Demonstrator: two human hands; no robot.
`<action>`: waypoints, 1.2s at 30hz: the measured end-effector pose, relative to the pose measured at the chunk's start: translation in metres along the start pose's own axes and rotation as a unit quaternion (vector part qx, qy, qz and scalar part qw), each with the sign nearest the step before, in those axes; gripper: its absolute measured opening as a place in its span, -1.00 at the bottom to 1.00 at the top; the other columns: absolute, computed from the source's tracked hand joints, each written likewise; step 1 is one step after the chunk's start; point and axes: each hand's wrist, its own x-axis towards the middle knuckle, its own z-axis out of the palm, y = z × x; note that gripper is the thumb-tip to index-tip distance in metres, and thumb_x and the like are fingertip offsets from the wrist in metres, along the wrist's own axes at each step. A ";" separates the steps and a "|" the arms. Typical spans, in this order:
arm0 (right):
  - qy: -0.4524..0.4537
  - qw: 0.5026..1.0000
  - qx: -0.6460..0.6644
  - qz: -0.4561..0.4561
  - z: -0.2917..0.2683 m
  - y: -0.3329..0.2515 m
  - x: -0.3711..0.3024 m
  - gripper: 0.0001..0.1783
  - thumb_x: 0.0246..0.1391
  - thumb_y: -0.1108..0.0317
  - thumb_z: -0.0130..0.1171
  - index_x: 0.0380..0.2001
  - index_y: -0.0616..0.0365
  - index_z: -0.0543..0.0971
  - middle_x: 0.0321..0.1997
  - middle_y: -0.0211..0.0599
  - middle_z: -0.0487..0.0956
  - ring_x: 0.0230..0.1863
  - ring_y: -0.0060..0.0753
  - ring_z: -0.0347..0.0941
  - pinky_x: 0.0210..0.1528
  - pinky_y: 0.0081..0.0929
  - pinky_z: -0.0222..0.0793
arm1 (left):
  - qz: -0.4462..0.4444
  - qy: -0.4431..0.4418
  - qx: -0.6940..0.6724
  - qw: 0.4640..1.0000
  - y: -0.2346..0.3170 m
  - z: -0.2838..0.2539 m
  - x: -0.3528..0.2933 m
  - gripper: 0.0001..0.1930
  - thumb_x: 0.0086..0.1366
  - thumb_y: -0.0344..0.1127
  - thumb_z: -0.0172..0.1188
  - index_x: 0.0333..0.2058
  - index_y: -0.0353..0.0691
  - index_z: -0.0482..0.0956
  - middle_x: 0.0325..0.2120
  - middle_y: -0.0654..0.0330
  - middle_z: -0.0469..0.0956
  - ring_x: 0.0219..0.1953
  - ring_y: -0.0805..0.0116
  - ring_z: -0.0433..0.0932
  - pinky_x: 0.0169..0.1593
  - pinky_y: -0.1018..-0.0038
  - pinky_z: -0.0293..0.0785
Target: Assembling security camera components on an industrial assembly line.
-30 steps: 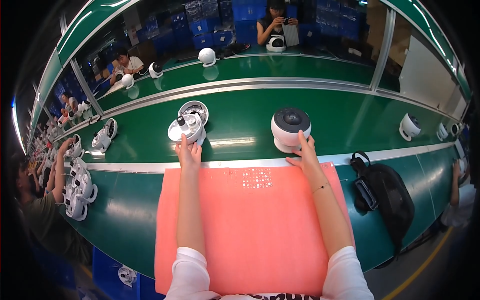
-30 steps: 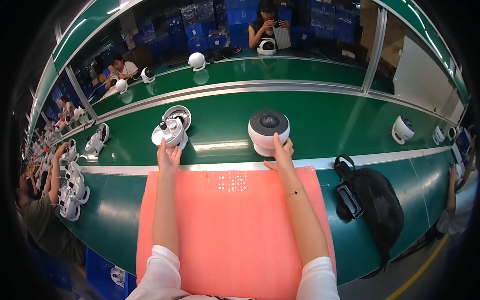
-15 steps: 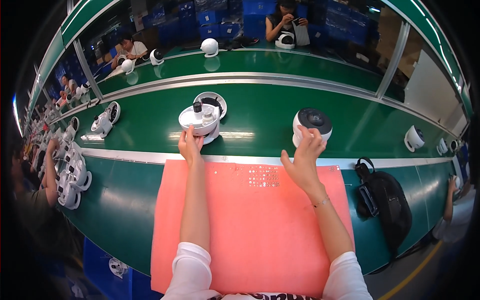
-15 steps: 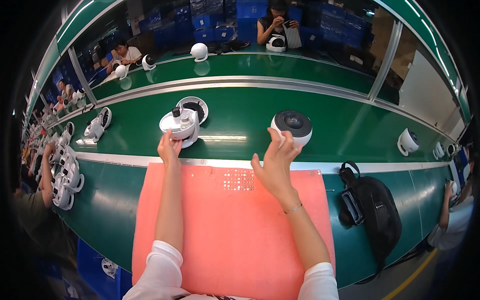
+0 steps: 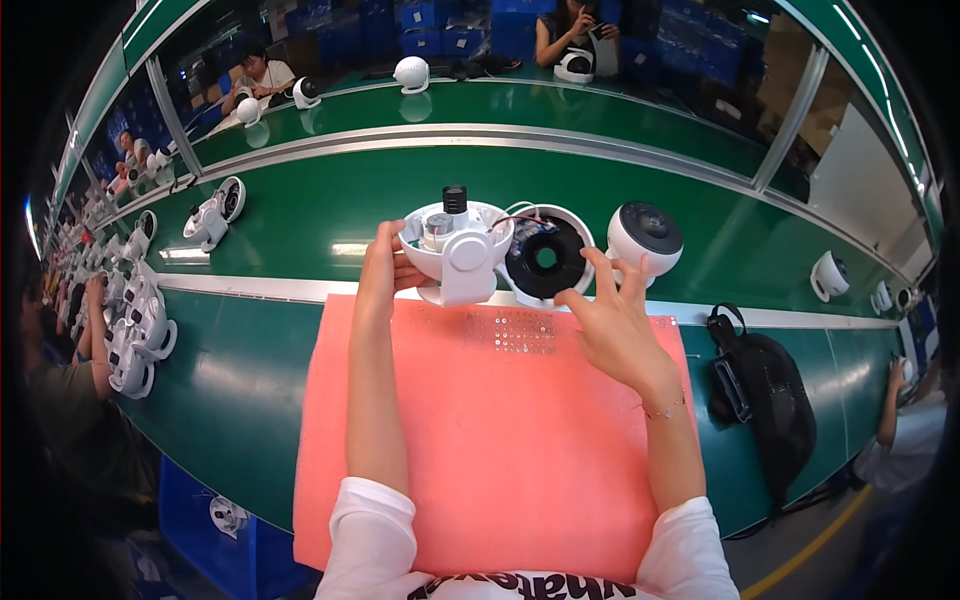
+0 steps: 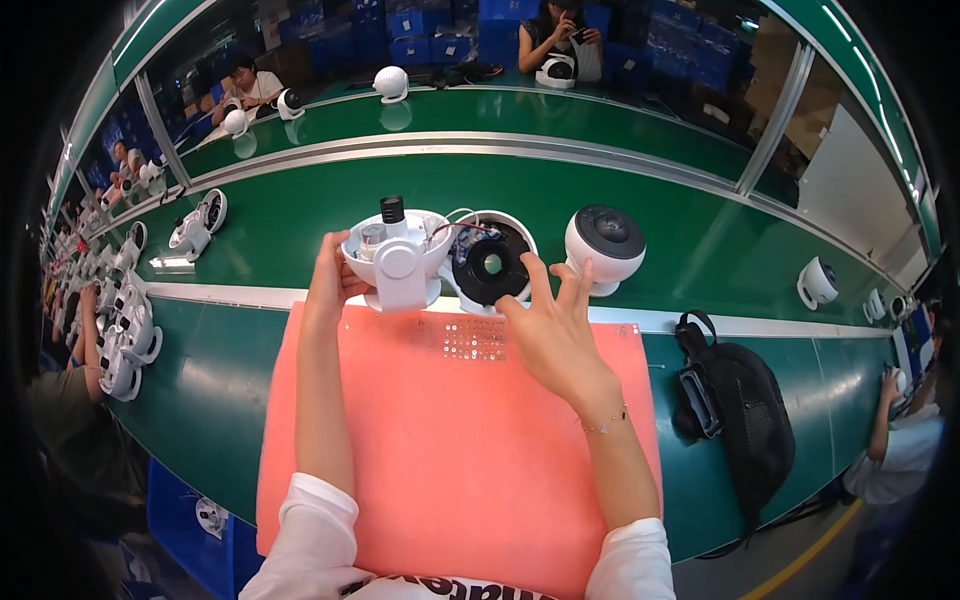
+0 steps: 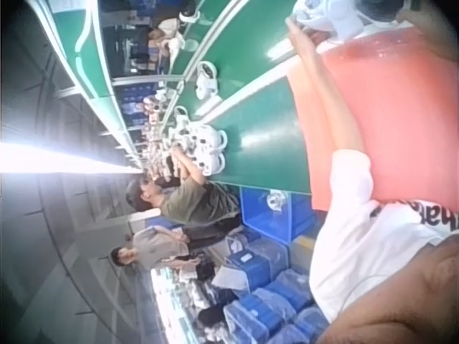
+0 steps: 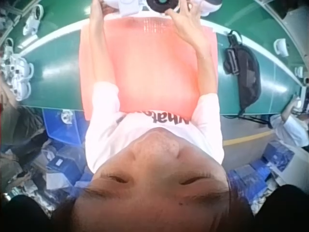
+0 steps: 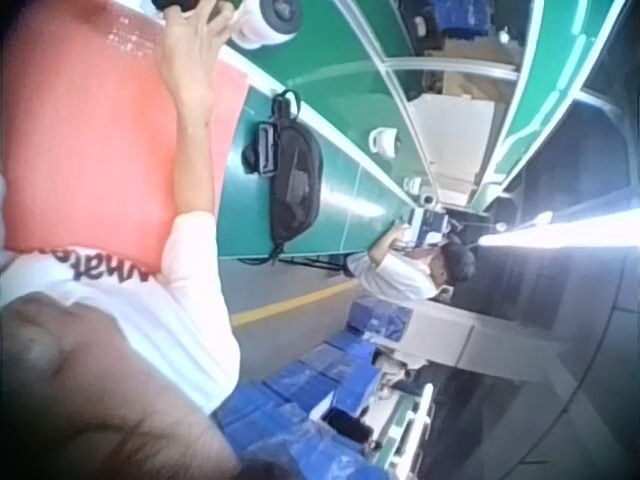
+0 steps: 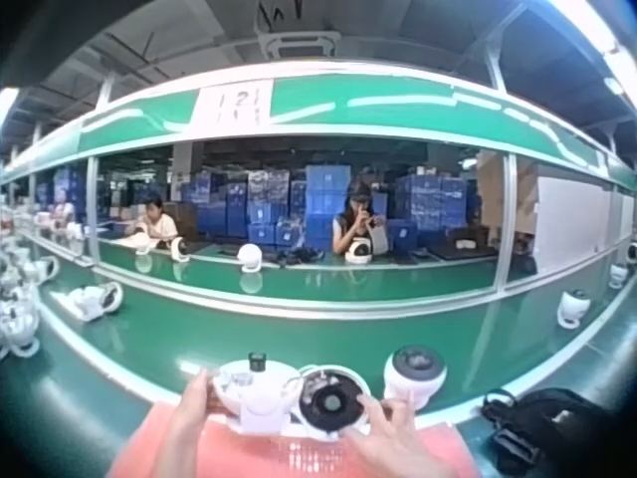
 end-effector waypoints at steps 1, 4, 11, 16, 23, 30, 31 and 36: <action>-0.011 1.000 -0.001 -0.010 -0.007 -0.003 -0.001 -0.70 -0.25 0.64 0.08 -0.36 0.08 0.55 0.16 -0.04 0.13 0.09 0.19 0.05 0.25 0.27 -0.31 | 0.006 -0.009 -0.001 1.000 0.003 -0.003 -0.003 -0.38 0.02 0.18 -0.06 -0.28 -0.37 0.52 -0.58 0.05 0.54 -0.53 0.37 0.56 -0.40 0.58 0.49; -0.012 0.999 0.018 -0.031 -0.035 -0.011 -0.004 -0.73 -0.25 0.67 0.05 -0.41 0.11 0.50 0.11 -0.06 0.17 0.08 0.19 0.05 0.25 0.25 -0.30 | 0.001 -0.025 0.002 1.000 0.003 -0.006 -0.003 -0.43 0.02 0.18 -0.08 -0.35 -0.29 0.54 -0.57 0.11 0.55 -0.52 0.38 0.55 -0.36 0.52 0.49; -0.072 0.880 0.465 -0.069 -0.080 -0.013 -0.010 -0.56 -0.19 0.44 0.29 -0.18 0.16 0.38 -0.13 -0.16 0.39 -0.12 -0.17 0.34 0.01 -0.29 0.25 | -0.212 -0.268 -0.043 0.939 0.005 -0.017 -0.022 -0.70 0.07 -0.20 0.14 -0.28 -0.27 0.56 -0.35 0.18 0.57 -0.34 0.44 0.54 -0.19 0.53 0.45; -0.238 0.792 0.562 -0.013 -0.060 -0.039 0.000 -0.61 0.06 0.30 0.10 -0.09 0.26 0.31 -0.13 -0.25 0.38 -0.12 -0.47 0.35 -0.04 -0.48 0.27 | -0.108 -0.666 0.181 0.715 -0.004 0.035 -0.032 -0.73 0.06 -0.22 0.21 -0.35 -0.33 0.58 -0.51 0.23 0.55 -0.42 0.54 0.48 -0.37 0.62 0.39; -0.235 0.721 0.649 0.056 -0.034 -0.029 0.003 -0.71 0.17 0.27 0.01 -0.11 0.18 0.32 -0.24 -0.38 0.43 -0.21 -0.60 0.37 -0.20 -0.66 0.27 | -0.008 -0.481 0.219 0.849 -0.008 0.036 -0.052 -0.47 0.22 0.14 -0.03 -0.23 -0.28 0.55 -0.32 0.22 0.53 -0.27 0.51 0.44 -0.23 0.51 0.40; -0.211 0.752 0.610 0.134 -0.028 -0.046 0.009 -0.69 0.16 0.22 0.01 -0.15 0.22 0.34 -0.24 -0.35 0.42 -0.23 -0.60 0.37 -0.26 -0.67 0.30 | 0.055 -0.120 0.162 0.978 -0.004 -0.032 -0.124 -0.60 0.31 -0.08 -0.08 -0.32 -0.41 0.42 -0.31 0.03 0.53 -0.26 0.37 0.52 -0.19 0.45 0.44; -0.208 0.770 0.595 0.095 -0.028 -0.047 0.008 -0.72 0.14 0.29 0.03 -0.14 0.21 0.34 -0.22 -0.37 0.41 -0.24 -0.63 0.35 -0.26 -0.68 0.29 | 0.067 -0.114 0.156 0.979 -0.010 -0.042 -0.134 -0.60 0.29 -0.07 -0.05 -0.32 -0.40 0.43 -0.31 0.01 0.54 -0.24 0.37 0.53 -0.20 0.43 0.45; -0.224 0.791 0.567 0.051 -0.042 -0.054 0.010 -0.58 -0.02 0.22 0.21 -0.17 0.22 0.36 -0.15 -0.32 0.41 -0.14 -0.43 0.37 -0.26 -0.47 0.38 | 0.138 -0.179 0.179 0.958 0.005 -0.054 -0.193 -0.56 0.16 -0.02 0.12 -0.30 -0.40 0.45 -0.40 -0.03 0.57 -0.37 0.34 0.58 -0.32 0.41 0.48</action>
